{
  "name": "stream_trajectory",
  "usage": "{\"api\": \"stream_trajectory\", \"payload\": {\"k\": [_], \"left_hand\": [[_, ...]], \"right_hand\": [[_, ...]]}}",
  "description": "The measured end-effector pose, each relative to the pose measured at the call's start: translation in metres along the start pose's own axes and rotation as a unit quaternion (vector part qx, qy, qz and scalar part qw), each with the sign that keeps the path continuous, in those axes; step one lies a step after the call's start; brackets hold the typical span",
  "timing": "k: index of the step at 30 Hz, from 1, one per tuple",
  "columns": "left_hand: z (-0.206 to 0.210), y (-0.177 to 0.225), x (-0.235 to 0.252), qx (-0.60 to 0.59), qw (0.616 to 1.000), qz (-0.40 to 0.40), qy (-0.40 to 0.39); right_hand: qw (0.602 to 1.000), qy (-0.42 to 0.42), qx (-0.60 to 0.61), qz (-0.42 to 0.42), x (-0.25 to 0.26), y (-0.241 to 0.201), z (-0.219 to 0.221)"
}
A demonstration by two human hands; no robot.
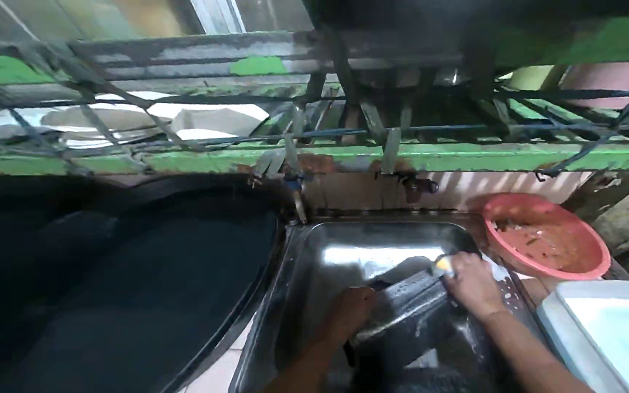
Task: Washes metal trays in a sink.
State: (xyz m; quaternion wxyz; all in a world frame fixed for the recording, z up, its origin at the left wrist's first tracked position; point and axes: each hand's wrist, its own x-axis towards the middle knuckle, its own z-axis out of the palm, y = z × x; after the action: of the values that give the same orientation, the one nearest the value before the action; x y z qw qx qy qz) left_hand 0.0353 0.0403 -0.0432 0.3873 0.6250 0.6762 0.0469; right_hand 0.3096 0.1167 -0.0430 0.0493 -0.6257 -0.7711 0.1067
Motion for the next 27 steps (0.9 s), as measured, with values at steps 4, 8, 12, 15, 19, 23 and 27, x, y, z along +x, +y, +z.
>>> {"api": "stream_trajectory", "payload": {"k": [4,8,12,15,19,23,27], "left_hand": [[-0.002,-0.003,0.012,0.005,1.000,-0.025,0.001],[-0.007,-0.003,0.020,0.011,0.999,-0.044,-0.002],[-0.003,-0.008,0.023,0.001,0.999,-0.040,0.002],[-0.002,-0.011,0.023,-0.016,0.999,-0.043,0.017],[-0.004,-0.031,0.020,-0.071,0.996,-0.034,0.037],[-0.010,-0.014,0.012,-0.102,0.995,-0.019,0.002],[-0.012,0.074,0.004,-0.261,0.948,0.089,0.158]], "right_hand": [[0.999,-0.003,-0.019,-0.035,0.009,-0.020,0.002],[0.985,0.026,0.019,-0.171,-0.013,-0.079,0.033],[0.991,-0.018,0.132,-0.031,0.026,-0.021,0.020],[0.880,0.016,0.440,0.179,0.053,0.040,0.025],[0.759,0.020,0.619,0.199,0.053,0.060,0.035],[0.839,0.033,0.526,0.135,0.044,0.007,-0.036],[0.944,0.012,0.329,-0.014,0.015,-0.063,-0.086]]}}
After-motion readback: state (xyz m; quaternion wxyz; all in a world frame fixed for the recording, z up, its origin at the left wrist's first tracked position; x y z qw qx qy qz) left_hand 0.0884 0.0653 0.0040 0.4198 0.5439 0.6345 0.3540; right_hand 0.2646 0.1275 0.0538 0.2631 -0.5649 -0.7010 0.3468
